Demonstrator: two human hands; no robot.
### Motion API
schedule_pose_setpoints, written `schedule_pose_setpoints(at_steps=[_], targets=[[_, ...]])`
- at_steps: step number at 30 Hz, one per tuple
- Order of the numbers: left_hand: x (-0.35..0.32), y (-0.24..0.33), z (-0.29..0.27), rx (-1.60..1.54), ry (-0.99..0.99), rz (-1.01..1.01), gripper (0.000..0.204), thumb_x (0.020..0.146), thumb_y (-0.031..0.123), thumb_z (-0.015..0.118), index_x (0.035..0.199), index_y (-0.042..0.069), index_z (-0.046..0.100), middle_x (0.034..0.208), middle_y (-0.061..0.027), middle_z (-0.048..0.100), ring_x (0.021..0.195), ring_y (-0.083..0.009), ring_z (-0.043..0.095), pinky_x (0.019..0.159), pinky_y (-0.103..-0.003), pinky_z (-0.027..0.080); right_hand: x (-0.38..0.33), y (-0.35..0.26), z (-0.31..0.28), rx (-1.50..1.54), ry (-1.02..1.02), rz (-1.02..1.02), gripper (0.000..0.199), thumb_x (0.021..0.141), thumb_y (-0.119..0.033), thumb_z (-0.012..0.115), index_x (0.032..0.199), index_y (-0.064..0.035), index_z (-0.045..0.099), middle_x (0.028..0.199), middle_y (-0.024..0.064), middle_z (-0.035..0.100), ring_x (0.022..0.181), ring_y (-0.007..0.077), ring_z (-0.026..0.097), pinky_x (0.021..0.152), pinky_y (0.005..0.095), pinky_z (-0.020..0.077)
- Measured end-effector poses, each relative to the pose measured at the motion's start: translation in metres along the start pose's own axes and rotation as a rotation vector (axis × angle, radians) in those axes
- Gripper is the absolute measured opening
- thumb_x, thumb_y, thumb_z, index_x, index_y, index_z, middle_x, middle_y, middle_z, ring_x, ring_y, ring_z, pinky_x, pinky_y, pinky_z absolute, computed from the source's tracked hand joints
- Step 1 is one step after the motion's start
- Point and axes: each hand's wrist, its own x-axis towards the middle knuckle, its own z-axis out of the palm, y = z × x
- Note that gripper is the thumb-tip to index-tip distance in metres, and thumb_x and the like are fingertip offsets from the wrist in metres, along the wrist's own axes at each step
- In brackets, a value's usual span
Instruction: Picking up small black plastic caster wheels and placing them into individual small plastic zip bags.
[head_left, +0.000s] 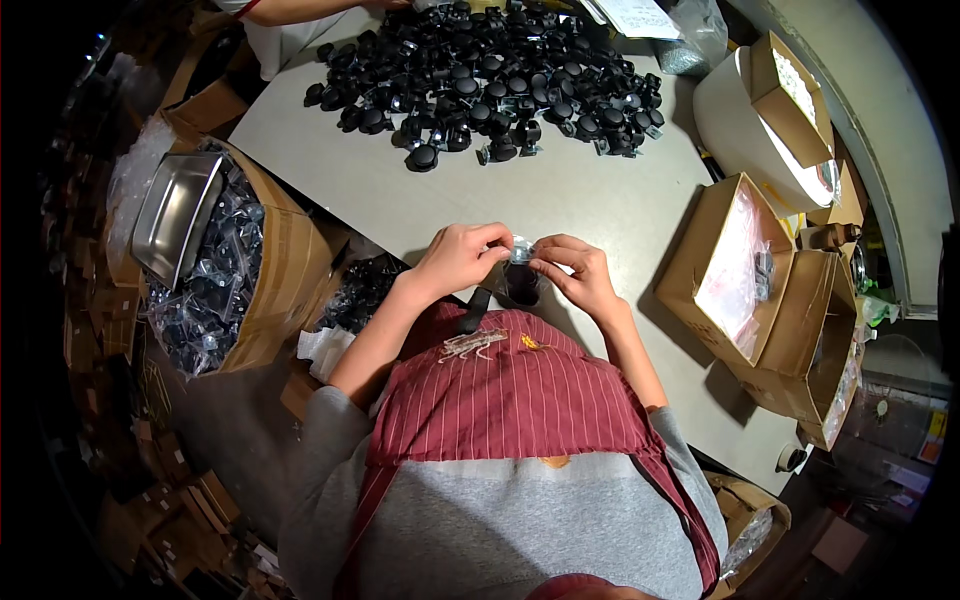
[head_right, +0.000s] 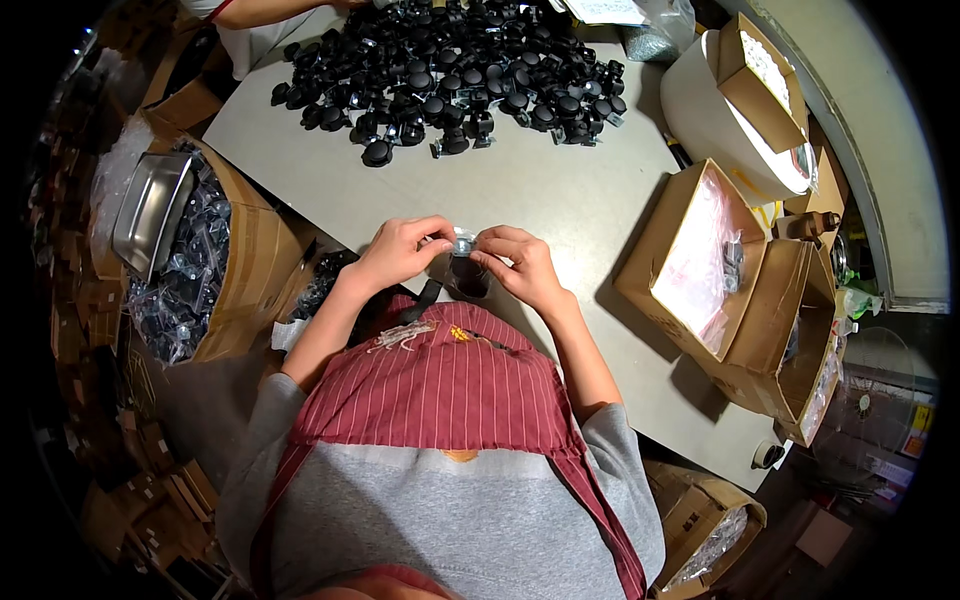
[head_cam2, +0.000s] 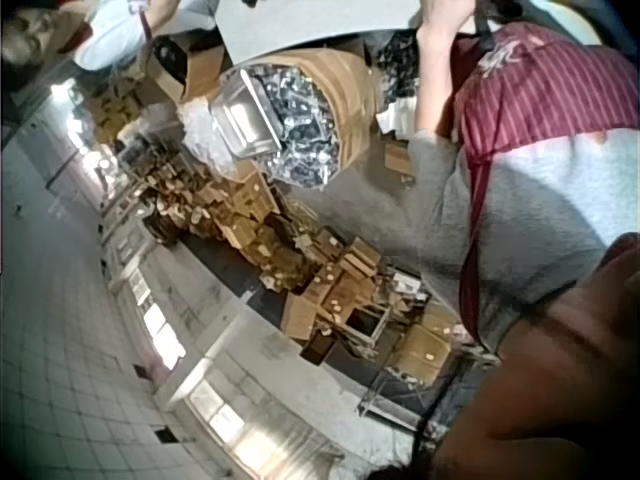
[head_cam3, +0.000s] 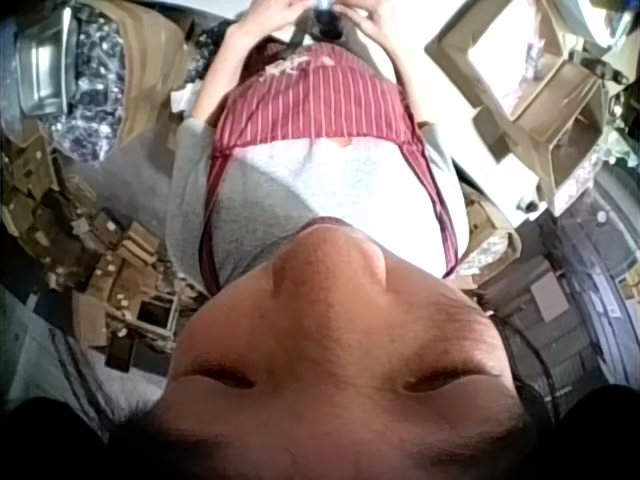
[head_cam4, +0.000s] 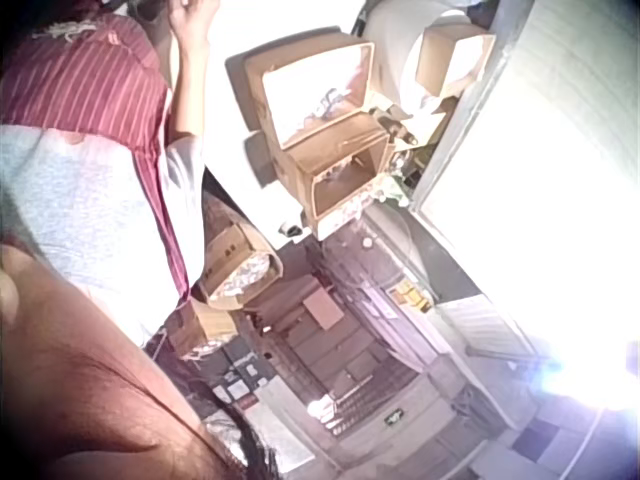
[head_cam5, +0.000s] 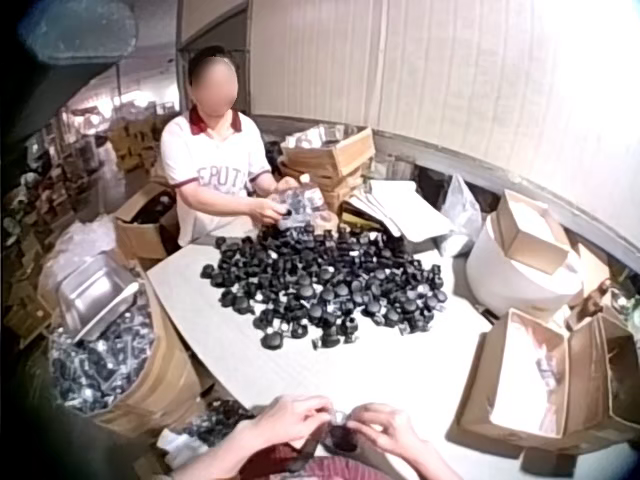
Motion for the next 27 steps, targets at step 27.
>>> schedule_pose_setpoints(at_steps=[27], targets=[[-0.003,0.018,0.005,-0.27,0.024,-0.001,0.013,0.09,0.0,0.063,0.103,0.001,0.065,0.107,-0.0095,0.073,0.096,-0.0207,0.071,0.081,-0.034,0.057,0.001,-0.019,0.001,0.102,-0.147,0.086,0.036,0.083,-0.023,0.081,0.111,-0.0019,0.071,0.115,0.0126,0.068,0.104,0.0309,0.066,0.091,0.0387,0.0528]])
